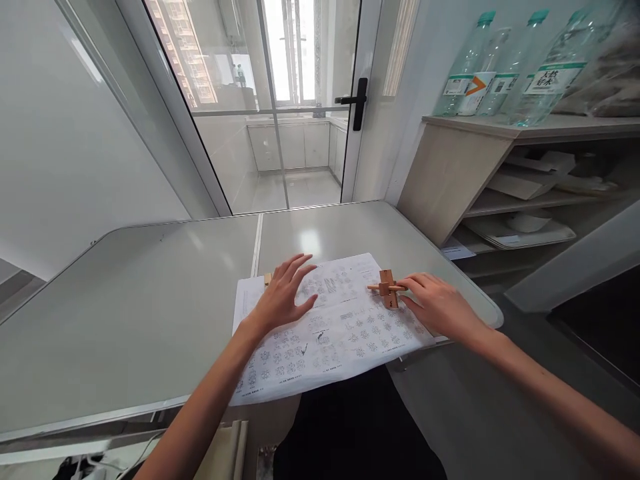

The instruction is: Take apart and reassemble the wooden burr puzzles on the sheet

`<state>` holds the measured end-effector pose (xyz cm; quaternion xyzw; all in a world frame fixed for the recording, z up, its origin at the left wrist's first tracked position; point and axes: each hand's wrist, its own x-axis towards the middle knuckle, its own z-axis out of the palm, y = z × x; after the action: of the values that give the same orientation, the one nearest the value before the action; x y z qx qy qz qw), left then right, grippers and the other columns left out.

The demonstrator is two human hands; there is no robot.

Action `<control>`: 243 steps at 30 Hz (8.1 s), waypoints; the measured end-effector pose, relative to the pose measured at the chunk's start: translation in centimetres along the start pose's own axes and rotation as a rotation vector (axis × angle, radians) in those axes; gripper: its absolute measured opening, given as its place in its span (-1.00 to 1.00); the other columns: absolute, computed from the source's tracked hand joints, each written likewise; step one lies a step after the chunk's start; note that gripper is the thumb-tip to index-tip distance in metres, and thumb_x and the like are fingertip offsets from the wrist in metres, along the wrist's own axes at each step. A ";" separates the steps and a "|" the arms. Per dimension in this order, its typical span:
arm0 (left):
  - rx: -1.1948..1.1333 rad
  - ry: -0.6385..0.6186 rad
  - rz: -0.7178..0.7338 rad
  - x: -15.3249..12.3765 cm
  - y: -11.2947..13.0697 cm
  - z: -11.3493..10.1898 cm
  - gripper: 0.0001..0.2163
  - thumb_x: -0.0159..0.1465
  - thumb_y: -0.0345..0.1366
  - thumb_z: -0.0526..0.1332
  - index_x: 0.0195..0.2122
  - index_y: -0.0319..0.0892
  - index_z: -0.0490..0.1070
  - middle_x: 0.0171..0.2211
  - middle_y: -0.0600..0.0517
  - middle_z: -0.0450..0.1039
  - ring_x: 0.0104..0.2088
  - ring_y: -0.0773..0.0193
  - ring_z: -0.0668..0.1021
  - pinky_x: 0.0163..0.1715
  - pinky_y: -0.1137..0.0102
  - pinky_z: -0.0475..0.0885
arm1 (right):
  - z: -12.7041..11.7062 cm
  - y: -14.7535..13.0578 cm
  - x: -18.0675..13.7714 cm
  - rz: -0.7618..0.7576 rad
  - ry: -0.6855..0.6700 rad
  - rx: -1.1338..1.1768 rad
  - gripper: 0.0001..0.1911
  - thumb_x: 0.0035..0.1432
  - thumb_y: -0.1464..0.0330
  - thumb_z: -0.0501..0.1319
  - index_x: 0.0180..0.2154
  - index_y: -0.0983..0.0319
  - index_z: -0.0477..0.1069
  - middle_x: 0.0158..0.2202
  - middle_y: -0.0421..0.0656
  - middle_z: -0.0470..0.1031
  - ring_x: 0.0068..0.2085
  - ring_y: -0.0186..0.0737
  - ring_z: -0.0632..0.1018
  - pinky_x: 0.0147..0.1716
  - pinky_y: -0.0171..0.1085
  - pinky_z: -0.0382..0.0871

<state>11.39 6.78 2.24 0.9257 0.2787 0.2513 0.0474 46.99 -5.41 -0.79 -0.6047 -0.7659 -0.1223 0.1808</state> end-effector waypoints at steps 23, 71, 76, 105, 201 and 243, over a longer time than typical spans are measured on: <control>-0.528 -0.083 -0.084 -1.0 7.5 -0.1 -0.18 0.05 0.00 0.52 0.31 0.08 0.23 0.15 -0.07 0.48 0.14 -0.08 0.55 0.14 0.03 0.50 | -4.5 -10.0 1.7 -0.143 0.043 0.339 -0.73 0.51 0.24 0.08 -0.17 0.10 0.53 -0.41 -0.21 0.66 -0.50 -0.21 0.58 -0.46 -0.22 0.26; -0.539 0.093 -0.109 -3.1 8.0 -2.1 -0.19 -0.06 -0.13 0.54 0.23 -0.03 0.29 0.06 -0.06 0.55 0.01 -0.04 0.62 0.04 0.13 0.48 | -4.5 -12.7 2.1 -0.108 -0.058 0.761 -0.79 0.46 0.36 0.19 0.09 0.12 0.40 -0.12 -0.15 0.60 -0.18 -0.17 0.64 -0.19 -0.19 0.54; -0.533 0.079 -0.152 -3.3 7.8 -2.3 -0.24 -0.05 -0.15 0.51 0.20 -0.07 0.33 0.04 -0.07 0.56 0.03 -0.05 0.60 0.07 0.11 0.47 | -4.3 -12.5 1.7 -0.083 0.057 0.751 -0.76 0.46 0.31 0.19 0.12 0.14 0.39 -0.11 -0.12 0.61 -0.16 -0.14 0.64 -0.17 -0.17 0.54; -0.246 -0.036 -0.086 -3.9 8.0 -3.6 -0.29 0.03 -0.06 0.50 0.19 -0.06 0.32 -0.03 -0.07 0.57 -0.02 -0.04 0.61 0.05 0.08 0.46 | -2.5 -10.4 0.5 -0.156 -0.043 0.661 -0.62 0.44 0.29 0.22 0.23 0.11 0.29 0.10 -0.04 0.55 0.08 -0.04 0.61 0.00 -0.04 0.58; 0.062 -0.020 -0.318 -3.4 5.2 5.4 -0.69 0.45 -0.08 0.14 0.11 -0.13 0.30 0.06 -0.15 0.33 0.08 -0.04 0.37 0.15 -0.05 0.32 | 4.2 -8.0 0.1 0.271 0.013 0.731 -0.78 0.46 0.29 0.08 -0.02 0.15 0.48 -0.10 -0.08 0.54 -0.19 -0.13 0.59 -0.14 -0.12 0.49; -0.062 0.247 -0.914 -12.8 -2.3 -3.1 -0.63 0.39 -0.14 0.01 0.12 -0.15 0.38 0.12 -0.15 0.53 0.13 -0.03 0.55 0.21 0.06 0.40 | 3.8 -8.1 -0.1 0.428 0.047 0.804 -0.72 0.38 0.20 0.11 -0.15 0.15 0.57 -0.17 -0.10 0.64 -0.24 -0.12 0.57 -0.30 -0.18 0.43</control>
<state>-0.46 1.66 -1.17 0.6695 0.6536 0.3208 0.1471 38.63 -5.90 -3.98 -0.6284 -0.6060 0.2111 0.4397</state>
